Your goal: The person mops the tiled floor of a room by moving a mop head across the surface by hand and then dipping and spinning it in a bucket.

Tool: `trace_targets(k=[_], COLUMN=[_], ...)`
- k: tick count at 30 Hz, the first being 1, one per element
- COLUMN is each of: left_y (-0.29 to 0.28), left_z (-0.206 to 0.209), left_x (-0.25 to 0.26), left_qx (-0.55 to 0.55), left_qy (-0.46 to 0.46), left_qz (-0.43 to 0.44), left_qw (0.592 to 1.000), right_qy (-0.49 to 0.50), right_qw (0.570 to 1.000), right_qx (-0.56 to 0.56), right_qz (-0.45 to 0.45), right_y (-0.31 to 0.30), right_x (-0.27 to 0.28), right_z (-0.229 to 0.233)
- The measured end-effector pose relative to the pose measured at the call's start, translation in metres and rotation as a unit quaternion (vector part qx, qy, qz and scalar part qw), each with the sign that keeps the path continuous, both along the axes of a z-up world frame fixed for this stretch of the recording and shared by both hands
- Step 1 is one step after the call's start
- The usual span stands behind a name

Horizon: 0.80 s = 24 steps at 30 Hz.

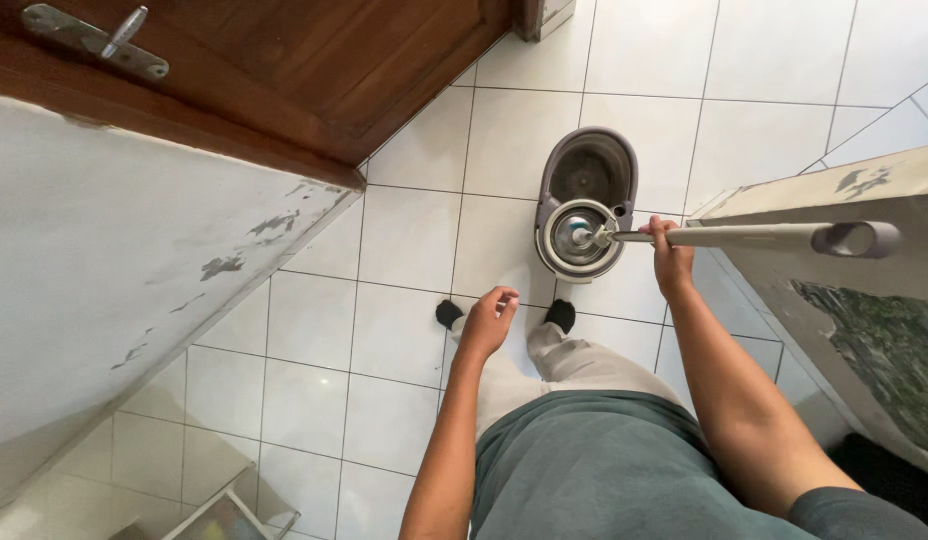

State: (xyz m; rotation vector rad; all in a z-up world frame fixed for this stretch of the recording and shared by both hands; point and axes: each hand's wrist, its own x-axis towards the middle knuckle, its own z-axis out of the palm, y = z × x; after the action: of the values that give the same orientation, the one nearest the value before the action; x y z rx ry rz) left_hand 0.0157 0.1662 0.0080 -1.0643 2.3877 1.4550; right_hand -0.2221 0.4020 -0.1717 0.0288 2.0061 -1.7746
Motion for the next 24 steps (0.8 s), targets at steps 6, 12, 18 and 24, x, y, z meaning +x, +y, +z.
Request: trace_targets(k=[6, 12, 18, 24], left_y=[0.006, 0.027, 0.05, 0.039], left_z=[-0.012, 0.008, 0.024, 0.037], left_x=[-0.003, -0.051, -0.107, -0.139], left_qx=[0.01, 0.03, 0.013, -0.115], left_qy=[-0.011, -0.033, 0.036, 0.069], left_qz=[-0.022, -0.098, -0.19, -0.194], left_qw=[1.0, 0.994, 0.981, 0.972], right_qy=[-0.003, 0.036, 0.134, 0.178], right_qw=[0.971, 0.945, 0.927, 0.912], right_qx=[-0.202, -0.274, -0.323, -0.362], right_qz=[-0.123, -0.175, -0.133, -0.077], right_y=[0.029, 0.058, 0.077, 0.04], right_x=[-0.007, -0.031, -0.031, -0.005], right_z=[0.046, 0.164, 0.275, 0.337])
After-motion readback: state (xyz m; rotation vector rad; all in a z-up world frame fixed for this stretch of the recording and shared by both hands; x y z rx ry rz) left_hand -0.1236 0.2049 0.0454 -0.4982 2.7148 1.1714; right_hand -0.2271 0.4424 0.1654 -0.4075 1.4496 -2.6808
